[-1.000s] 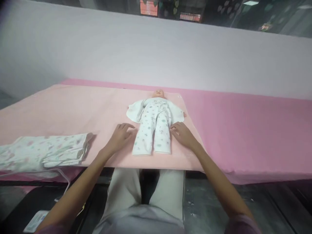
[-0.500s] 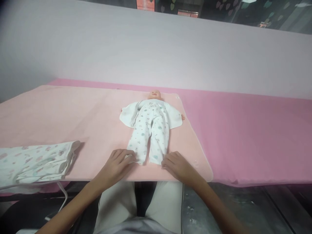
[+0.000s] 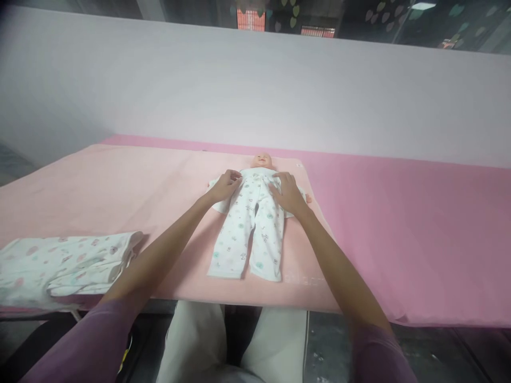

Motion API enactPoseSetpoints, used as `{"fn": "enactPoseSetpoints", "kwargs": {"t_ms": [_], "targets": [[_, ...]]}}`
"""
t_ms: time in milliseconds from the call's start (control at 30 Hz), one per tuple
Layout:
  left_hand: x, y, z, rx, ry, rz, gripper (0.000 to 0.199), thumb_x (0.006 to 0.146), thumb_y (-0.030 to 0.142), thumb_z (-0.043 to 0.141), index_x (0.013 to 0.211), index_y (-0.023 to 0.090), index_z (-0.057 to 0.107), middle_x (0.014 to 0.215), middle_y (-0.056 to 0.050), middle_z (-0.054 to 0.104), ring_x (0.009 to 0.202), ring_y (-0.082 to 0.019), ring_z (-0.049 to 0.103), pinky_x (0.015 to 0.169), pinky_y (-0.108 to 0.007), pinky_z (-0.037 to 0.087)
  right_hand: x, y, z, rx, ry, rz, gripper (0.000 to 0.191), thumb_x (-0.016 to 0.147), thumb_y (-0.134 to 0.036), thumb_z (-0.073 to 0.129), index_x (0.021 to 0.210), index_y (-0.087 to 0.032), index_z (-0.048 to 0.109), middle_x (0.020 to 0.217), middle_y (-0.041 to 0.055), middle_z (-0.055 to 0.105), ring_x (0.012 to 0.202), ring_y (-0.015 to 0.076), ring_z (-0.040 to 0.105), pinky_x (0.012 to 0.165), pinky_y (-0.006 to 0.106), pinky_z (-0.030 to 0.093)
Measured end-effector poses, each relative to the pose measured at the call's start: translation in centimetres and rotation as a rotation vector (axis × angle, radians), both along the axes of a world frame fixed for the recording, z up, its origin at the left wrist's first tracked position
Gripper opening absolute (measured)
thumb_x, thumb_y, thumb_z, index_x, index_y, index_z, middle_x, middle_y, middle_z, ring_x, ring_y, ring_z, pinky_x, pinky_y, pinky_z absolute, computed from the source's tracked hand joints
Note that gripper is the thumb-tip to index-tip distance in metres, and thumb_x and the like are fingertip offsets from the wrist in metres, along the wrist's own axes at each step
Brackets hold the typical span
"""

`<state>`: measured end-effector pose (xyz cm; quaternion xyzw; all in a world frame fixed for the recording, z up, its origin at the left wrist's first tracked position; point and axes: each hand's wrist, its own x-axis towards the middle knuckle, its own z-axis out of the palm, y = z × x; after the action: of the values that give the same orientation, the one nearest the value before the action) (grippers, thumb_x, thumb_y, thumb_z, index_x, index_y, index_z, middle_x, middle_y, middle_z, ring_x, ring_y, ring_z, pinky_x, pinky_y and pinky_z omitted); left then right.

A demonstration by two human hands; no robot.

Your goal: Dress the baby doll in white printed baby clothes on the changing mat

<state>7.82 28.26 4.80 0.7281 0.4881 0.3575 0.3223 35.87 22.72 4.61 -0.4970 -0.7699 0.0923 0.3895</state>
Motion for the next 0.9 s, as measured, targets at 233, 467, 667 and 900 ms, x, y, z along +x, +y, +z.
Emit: {"fn": "enactPoseSetpoints", "kwargs": {"t_ms": [233, 467, 667, 900], "targets": [[0.9, 5.3, -1.1, -0.204, 0.019, -0.11, 0.031, 0.1, 0.049, 0.061, 0.09, 0.021, 0.054, 0.08, -0.002, 0.055, 0.074, -0.018, 0.052, 0.07, -0.033, 0.041, 1.0, 9.0, -1.0, -0.354, 0.11, 0.066, 0.037, 0.097, -0.062, 0.062, 0.099, -0.025, 0.055, 0.087, 0.0013, 0.057, 0.079, 0.0195, 0.051, 0.074, 0.035, 0.044], [0.9, 4.8, -1.7, -0.261, -0.23, -0.002, 0.028, 0.102, 0.048, 0.059, 0.095, 0.025, 0.047, 0.073, 0.002, 0.049, 0.067, -0.017, 0.047, 0.069, -0.031, 0.039, 0.1, 8.3, -2.3, -0.288, 0.255, -0.059, 0.039, 0.098, -0.062, 0.061, 0.1, -0.024, 0.055, 0.1, 0.0029, 0.06, 0.086, 0.0186, 0.052, 0.082, 0.034, 0.043], [0.0, 6.0, -2.5, -0.218, -0.103, -0.056, 0.028, 0.094, 0.046, 0.068, 0.079, 0.024, 0.058, 0.081, -0.004, 0.062, 0.082, -0.024, 0.056, 0.08, -0.035, 0.043, 1.0, 7.0, -0.7, -0.51, 0.279, -0.072, 0.052, 0.092, -0.077, 0.063, 0.097, -0.025, 0.058, 0.088, 0.0039, 0.066, 0.087, 0.0243, 0.058, 0.081, 0.037, 0.046], [0.7, 7.0, 0.1, -0.365, -0.129, -0.239, 0.027, 0.088, 0.034, 0.069, 0.069, 0.022, 0.055, 0.068, -0.003, 0.05, 0.061, -0.019, 0.044, 0.064, -0.035, 0.036, -0.1, 8.8, 1.1, -0.536, 0.47, 0.18, 0.046, 0.085, -0.065, 0.076, 0.079, -0.024, 0.056, 0.078, 0.0005, 0.058, 0.077, 0.019, 0.049, 0.074, 0.033, 0.043]]}}
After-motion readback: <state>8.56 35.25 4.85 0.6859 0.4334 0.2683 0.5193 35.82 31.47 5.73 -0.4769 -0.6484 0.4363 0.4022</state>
